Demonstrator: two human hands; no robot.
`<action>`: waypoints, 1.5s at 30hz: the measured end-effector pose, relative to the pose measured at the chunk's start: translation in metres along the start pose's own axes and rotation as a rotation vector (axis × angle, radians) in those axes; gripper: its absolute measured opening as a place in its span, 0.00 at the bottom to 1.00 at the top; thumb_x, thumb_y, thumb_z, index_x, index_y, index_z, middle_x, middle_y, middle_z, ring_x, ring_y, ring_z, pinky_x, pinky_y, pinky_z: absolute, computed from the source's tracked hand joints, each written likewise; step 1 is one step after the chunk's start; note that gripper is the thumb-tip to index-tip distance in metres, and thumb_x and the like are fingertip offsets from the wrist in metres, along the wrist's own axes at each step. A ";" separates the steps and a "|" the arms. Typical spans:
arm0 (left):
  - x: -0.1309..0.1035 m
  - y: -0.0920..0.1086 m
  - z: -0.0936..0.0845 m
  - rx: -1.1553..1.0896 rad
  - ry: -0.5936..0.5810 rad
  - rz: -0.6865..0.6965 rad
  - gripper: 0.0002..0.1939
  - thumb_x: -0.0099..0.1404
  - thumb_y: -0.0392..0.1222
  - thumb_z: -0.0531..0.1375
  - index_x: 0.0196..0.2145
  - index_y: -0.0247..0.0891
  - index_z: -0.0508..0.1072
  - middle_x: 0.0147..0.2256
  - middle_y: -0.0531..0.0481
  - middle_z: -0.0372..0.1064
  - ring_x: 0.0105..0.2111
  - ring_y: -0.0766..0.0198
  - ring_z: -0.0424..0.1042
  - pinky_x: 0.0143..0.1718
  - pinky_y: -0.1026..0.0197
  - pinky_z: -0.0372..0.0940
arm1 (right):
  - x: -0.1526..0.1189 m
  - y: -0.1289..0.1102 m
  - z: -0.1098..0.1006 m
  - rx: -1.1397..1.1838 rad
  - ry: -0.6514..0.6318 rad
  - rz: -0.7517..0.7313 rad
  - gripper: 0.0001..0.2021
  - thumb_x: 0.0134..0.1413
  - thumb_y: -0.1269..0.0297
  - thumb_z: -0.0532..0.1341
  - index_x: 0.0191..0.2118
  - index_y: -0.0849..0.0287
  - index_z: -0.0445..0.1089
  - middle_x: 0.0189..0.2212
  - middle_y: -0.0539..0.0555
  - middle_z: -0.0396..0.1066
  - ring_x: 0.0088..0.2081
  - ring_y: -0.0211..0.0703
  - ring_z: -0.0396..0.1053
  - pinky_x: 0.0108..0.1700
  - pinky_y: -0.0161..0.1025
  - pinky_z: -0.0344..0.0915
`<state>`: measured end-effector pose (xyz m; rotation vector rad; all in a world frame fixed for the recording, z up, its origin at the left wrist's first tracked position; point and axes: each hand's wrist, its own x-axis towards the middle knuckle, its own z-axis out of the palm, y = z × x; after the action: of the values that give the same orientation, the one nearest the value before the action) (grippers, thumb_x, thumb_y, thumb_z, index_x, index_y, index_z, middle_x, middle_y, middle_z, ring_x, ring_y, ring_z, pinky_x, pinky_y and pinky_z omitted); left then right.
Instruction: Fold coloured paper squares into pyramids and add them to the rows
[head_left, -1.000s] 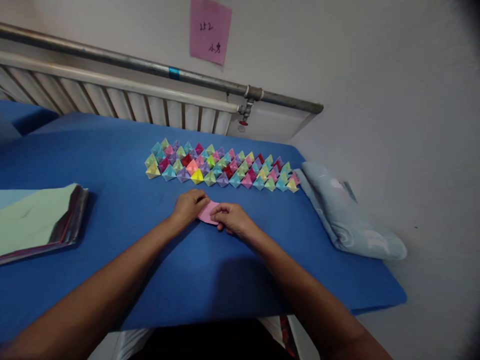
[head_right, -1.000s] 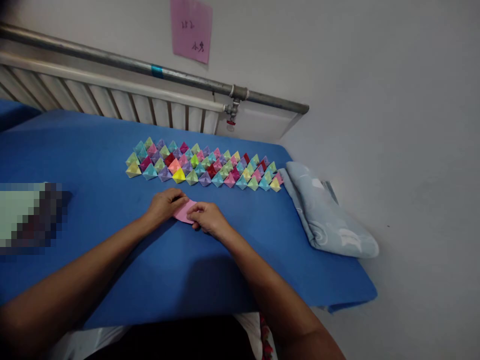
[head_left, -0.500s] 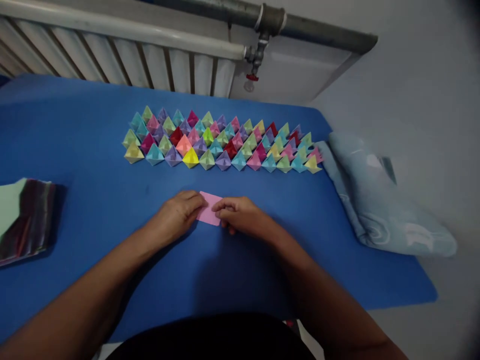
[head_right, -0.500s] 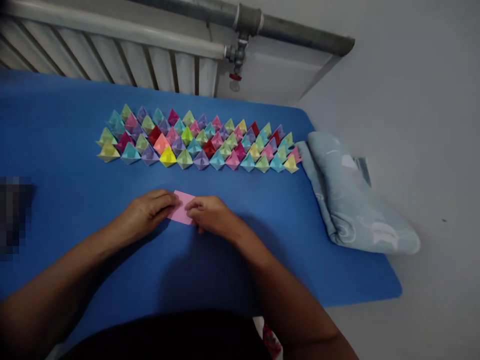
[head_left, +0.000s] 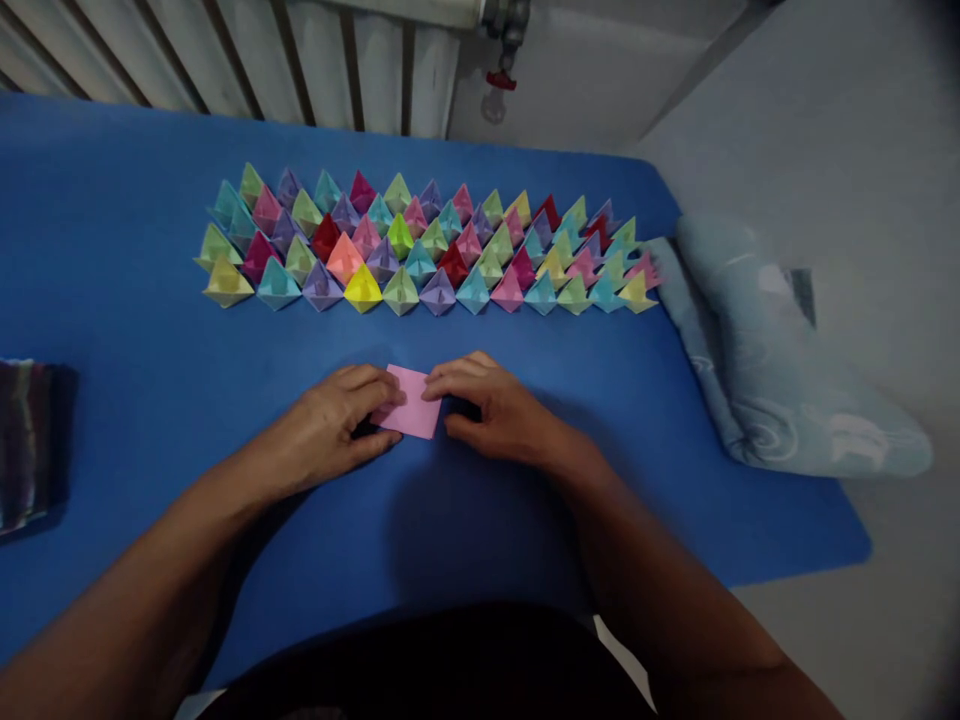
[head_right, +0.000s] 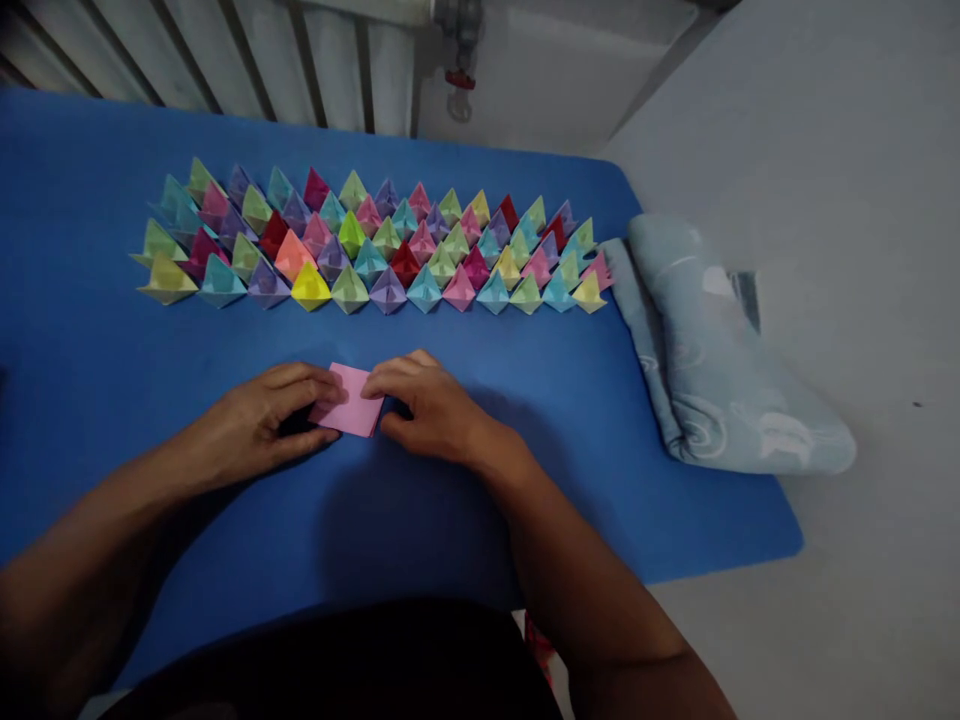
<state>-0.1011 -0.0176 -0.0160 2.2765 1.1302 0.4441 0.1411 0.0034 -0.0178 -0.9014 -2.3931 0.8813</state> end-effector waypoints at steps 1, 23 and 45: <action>0.000 0.000 0.000 0.005 0.006 -0.002 0.14 0.65 0.49 0.58 0.44 0.40 0.74 0.45 0.46 0.74 0.47 0.56 0.72 0.49 0.54 0.68 | 0.000 0.001 -0.001 0.003 -0.002 -0.001 0.16 0.47 0.77 0.59 0.43 0.56 0.72 0.46 0.53 0.76 0.49 0.45 0.71 0.54 0.46 0.59; 0.002 0.004 -0.007 -0.045 -0.001 -0.025 0.15 0.65 0.52 0.56 0.40 0.41 0.76 0.42 0.46 0.74 0.43 0.57 0.74 0.46 0.56 0.68 | 0.000 0.005 -0.005 0.008 0.000 -0.034 0.05 0.56 0.68 0.64 0.40 0.56 0.74 0.42 0.53 0.76 0.47 0.42 0.71 0.53 0.42 0.59; -0.004 0.007 0.007 0.172 0.125 0.004 0.13 0.69 0.44 0.52 0.39 0.40 0.75 0.46 0.44 0.74 0.46 0.56 0.73 0.51 0.53 0.68 | 0.004 0.009 0.003 -0.079 0.051 0.023 0.05 0.60 0.71 0.59 0.37 0.57 0.72 0.43 0.55 0.74 0.47 0.45 0.69 0.53 0.45 0.61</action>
<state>-0.0955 -0.0266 -0.0177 2.4277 1.2697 0.5149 0.1408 0.0104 -0.0257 -0.9712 -2.3932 0.7673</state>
